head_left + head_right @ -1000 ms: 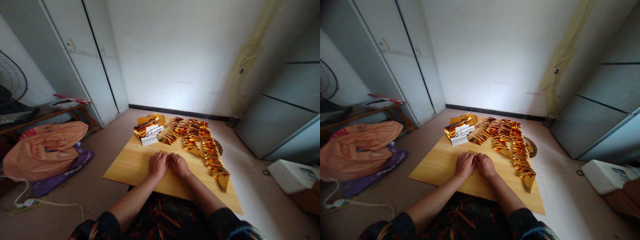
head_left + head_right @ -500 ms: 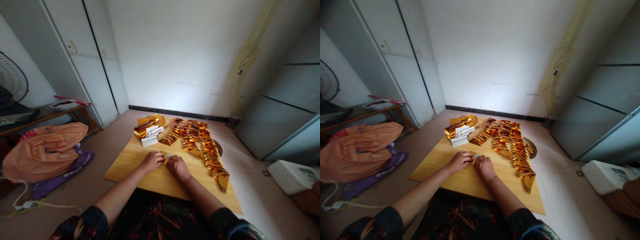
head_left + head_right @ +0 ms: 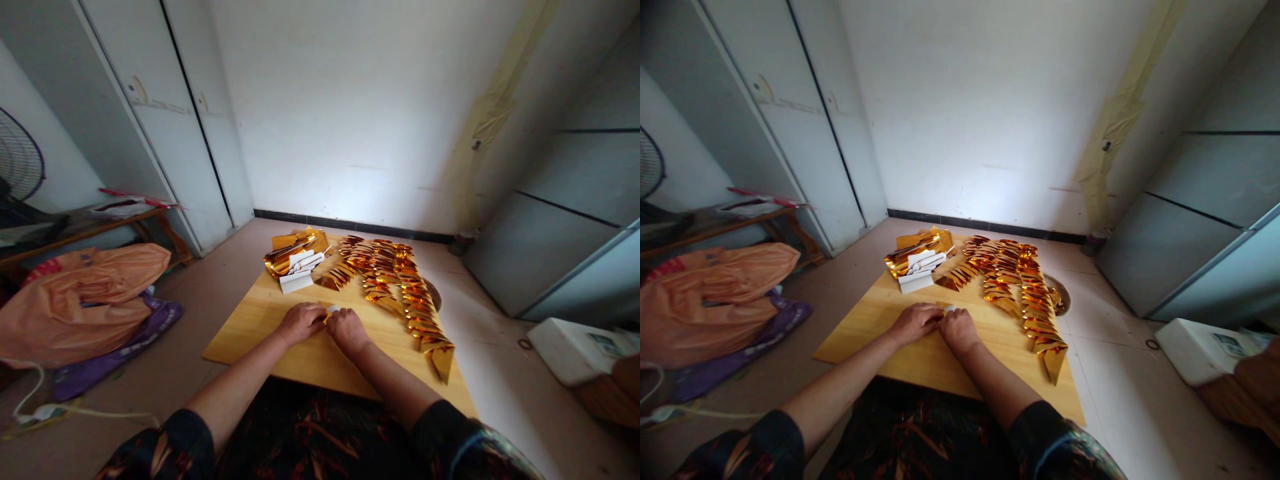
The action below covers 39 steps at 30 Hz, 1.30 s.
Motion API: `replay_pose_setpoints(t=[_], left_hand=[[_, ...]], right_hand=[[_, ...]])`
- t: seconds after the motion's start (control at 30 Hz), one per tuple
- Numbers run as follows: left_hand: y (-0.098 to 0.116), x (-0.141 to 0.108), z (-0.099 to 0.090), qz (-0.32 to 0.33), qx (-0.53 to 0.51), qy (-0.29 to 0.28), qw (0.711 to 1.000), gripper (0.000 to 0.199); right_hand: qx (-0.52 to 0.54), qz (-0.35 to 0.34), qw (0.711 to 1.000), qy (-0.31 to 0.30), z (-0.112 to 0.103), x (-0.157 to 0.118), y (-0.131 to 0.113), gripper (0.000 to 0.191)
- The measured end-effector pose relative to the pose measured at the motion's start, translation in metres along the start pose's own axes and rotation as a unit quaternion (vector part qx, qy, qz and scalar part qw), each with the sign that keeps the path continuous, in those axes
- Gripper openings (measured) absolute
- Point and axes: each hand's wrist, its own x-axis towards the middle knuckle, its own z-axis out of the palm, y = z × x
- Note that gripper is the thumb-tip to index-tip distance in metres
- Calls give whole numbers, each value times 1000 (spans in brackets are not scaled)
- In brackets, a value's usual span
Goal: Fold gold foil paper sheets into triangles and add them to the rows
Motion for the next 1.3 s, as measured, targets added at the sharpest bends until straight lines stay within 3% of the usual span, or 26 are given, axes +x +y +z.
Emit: replay_pose_setpoints(t=[0.13, 0.33, 0.53, 0.8, 0.97, 1.13, 1.3], left_hand=[[8, 2, -3, 4, 31, 0, 1000, 19], [6, 8, -3, 18, 39, -1, 999, 17], [2, 18, -5, 44, 24, -11, 999, 13], [-2, 19, -4, 65, 55, -26, 996, 13], [-2, 18, -2, 71, 41, -6, 997, 14], [0, 17, 3, 76, 68, 25, 995, 14], [5, 11, 5, 87, 110, 46, 989, 17]], right_hand=[[-10, -4, 1000, -9, -1, 2, 1, 27], [-3, -9, 1000, 20, 3, -4, 30, 27], [-9, -87, 995, -36, -3, 5, 50, 25], [-56, -160, 985, -28, -2, 8, 57, 23], [-89, -214, 971, 53, 17, 1, 59, 25], [-74, -180, 971, 137, 34, -4, 58, 22], [-57, -152, 972, 170, 38, -6, 61, 22]])
